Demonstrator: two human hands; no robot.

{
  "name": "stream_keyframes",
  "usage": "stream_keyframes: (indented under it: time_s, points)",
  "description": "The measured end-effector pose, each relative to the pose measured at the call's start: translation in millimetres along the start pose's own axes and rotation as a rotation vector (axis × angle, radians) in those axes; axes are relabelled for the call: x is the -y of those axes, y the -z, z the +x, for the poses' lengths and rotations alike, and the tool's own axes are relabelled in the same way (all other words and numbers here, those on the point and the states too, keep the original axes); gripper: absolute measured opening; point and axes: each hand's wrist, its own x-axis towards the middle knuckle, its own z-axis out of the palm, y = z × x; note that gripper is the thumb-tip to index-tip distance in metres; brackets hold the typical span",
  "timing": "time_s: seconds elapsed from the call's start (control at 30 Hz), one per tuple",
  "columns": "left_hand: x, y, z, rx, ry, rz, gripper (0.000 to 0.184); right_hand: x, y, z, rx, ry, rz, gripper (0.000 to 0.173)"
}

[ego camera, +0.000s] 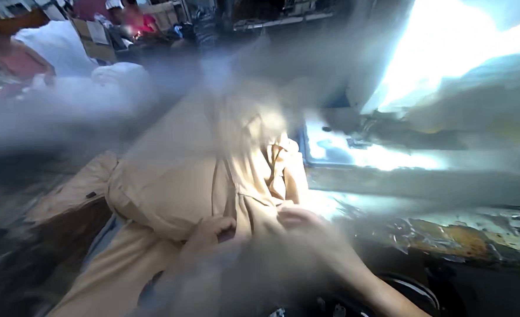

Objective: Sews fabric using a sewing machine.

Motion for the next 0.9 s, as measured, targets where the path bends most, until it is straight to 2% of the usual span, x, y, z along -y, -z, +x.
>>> stream_keyframes:
  time_s: [0.03,0.1,0.17,0.23,0.27,0.3,0.33,0.37,0.4,0.47,0.53,0.6,0.73,0.83,0.9]
  points:
    - [-3.3,-0.6,-3.4,0.002,-0.033,-0.043,0.027,-1.7,2.4,-5.2,-0.058,0.079,-0.091,0.035]
    - [-23.7,5.5,-6.7,-0.127,-0.058,-0.153,0.021,3.5,10.2,-11.0,-0.099,0.171,-0.132,0.024]
    - [-60.7,11.9,-4.7,-0.153,-0.133,-0.229,0.020,15.3,17.9,-15.6,0.002,0.118,0.081,0.030]
    - [-93.2,-3.1,8.3,0.032,-0.336,-0.201,0.021,21.6,25.1,-23.5,0.149,-0.059,0.477,0.054]
    - [-104.8,-18.8,18.2,0.140,-0.438,-0.149,0.022,23.6,29.6,-28.7,0.172,-0.162,0.669,0.060]
    - [-112.5,-35.8,28.8,0.206,-0.519,-0.103,0.024,25.2,34.3,-33.4,0.146,-0.246,0.805,0.054]
    - [-117.6,-50.5,38.4,0.223,-0.562,-0.085,0.024,26.0,39.0,-37.0,0.083,-0.276,0.850,0.039]
    - [-120.4,-60.6,46.6,0.200,-0.567,-0.097,0.022,25.6,44.3,-39.6,-0.003,-0.276,0.814,0.022]
    - [-121.2,-66.5,53.5,0.146,-0.544,-0.112,0.021,25.6,48.6,-41.4,-0.111,-0.275,0.700,0.014]
    - [-114.6,-73.7,67.9,-0.015,-0.453,-0.038,0.024,22.5,57.3,-47.9,-0.252,-0.258,0.425,0.014]
    - [-103.9,-79.3,82.9,-0.064,-0.349,0.150,0.035,19.2,66.5,-57.4,-0.302,-0.179,0.235,0.011]
    - [-99.0,-88.3,90.4,0.024,-0.293,0.167,0.041,19.3,74.8,-69.2,-0.307,-0.085,0.119,0.011]
    - [-126.3,-108.9,92.7,0.312,-0.335,-0.236,0.020,19.4,94.2,-90.5,-0.304,0.031,0.109,0.007]
    - [-140.7,-119.3,102.3,0.366,-0.225,-0.286,0.019,16.1,104.8,-93.2,-0.325,0.056,0.120,0.003]
    - [-140.3,-122.7,108.5,0.383,-0.212,-0.309,0.021,14.9,107.2,-91.0,-0.331,0.059,0.049,0.006]
